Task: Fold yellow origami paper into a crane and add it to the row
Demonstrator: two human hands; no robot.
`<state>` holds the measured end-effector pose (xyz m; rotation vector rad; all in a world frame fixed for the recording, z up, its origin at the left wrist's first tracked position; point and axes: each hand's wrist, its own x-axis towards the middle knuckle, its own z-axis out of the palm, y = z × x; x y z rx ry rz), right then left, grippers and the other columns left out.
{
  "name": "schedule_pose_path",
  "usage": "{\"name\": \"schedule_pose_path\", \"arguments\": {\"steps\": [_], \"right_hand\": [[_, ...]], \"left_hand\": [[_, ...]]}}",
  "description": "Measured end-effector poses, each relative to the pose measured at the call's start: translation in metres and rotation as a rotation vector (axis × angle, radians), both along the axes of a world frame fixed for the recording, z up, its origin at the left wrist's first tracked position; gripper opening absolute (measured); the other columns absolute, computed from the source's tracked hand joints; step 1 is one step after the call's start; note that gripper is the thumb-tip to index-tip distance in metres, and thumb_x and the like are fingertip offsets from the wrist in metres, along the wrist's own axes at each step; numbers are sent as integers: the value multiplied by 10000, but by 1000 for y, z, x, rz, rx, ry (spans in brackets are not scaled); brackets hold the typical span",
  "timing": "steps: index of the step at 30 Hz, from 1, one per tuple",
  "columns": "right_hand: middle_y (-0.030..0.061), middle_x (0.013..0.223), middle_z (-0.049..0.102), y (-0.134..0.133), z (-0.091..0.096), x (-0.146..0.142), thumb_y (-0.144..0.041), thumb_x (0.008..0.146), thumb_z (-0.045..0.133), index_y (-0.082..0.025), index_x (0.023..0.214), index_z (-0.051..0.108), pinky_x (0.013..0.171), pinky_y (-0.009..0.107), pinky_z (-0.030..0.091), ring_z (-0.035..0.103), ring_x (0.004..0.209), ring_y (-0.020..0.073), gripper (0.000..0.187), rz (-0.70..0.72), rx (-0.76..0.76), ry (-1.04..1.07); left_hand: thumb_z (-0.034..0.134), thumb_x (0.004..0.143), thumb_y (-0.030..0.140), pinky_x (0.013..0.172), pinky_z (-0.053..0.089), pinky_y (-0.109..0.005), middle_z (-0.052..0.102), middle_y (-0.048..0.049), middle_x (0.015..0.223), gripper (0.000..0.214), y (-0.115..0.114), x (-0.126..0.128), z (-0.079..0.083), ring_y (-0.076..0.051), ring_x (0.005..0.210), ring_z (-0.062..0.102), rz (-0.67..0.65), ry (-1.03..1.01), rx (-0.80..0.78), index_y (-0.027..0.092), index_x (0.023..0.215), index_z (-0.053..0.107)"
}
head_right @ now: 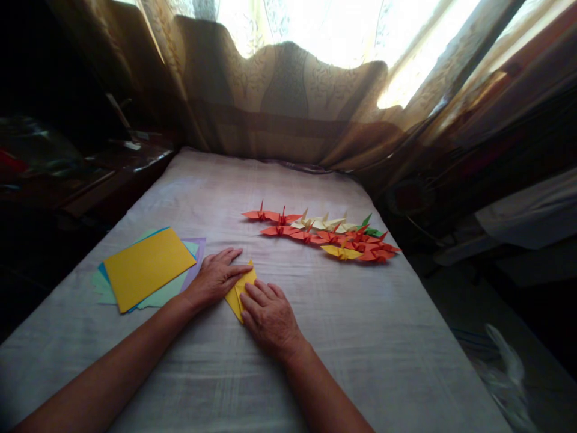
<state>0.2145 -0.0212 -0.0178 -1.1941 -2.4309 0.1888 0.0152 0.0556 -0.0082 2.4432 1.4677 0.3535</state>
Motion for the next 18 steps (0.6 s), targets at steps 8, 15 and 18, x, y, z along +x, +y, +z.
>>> {"name": "schedule_pose_path", "arguments": {"steps": [8,15,18], "right_hand": [[72,1369,609,0,1,-1,-284,934,585,-252,1302,610,1080,477,375,531,1290,291,370,5,3,3],[48,1369,613,0,-3,-1,-332,974,521,-244,1290,619,1093,455,368,529,1289,274,343,-3,27,-3],[52,1368,613,-2,-3,0,-345,979,509,-237,1296,617,1100,455,362,524,1291,274,352,3,31,-15]], "left_hand": [[443,994,304,1133,210,-605,526,-63,1467,360,-6,-1,-1,-311,1435,338,-198,-42,56,304,1320,597],[328,1035,366,1166,85,-624,480,-31,1505,439,10,-4,-1,-308,1471,266,-254,75,-69,297,1447,461],[329,1031,361,1168,69,-631,453,-17,1524,446,15,-1,1,-312,1475,254,-237,116,-79,308,1460,442]]}}
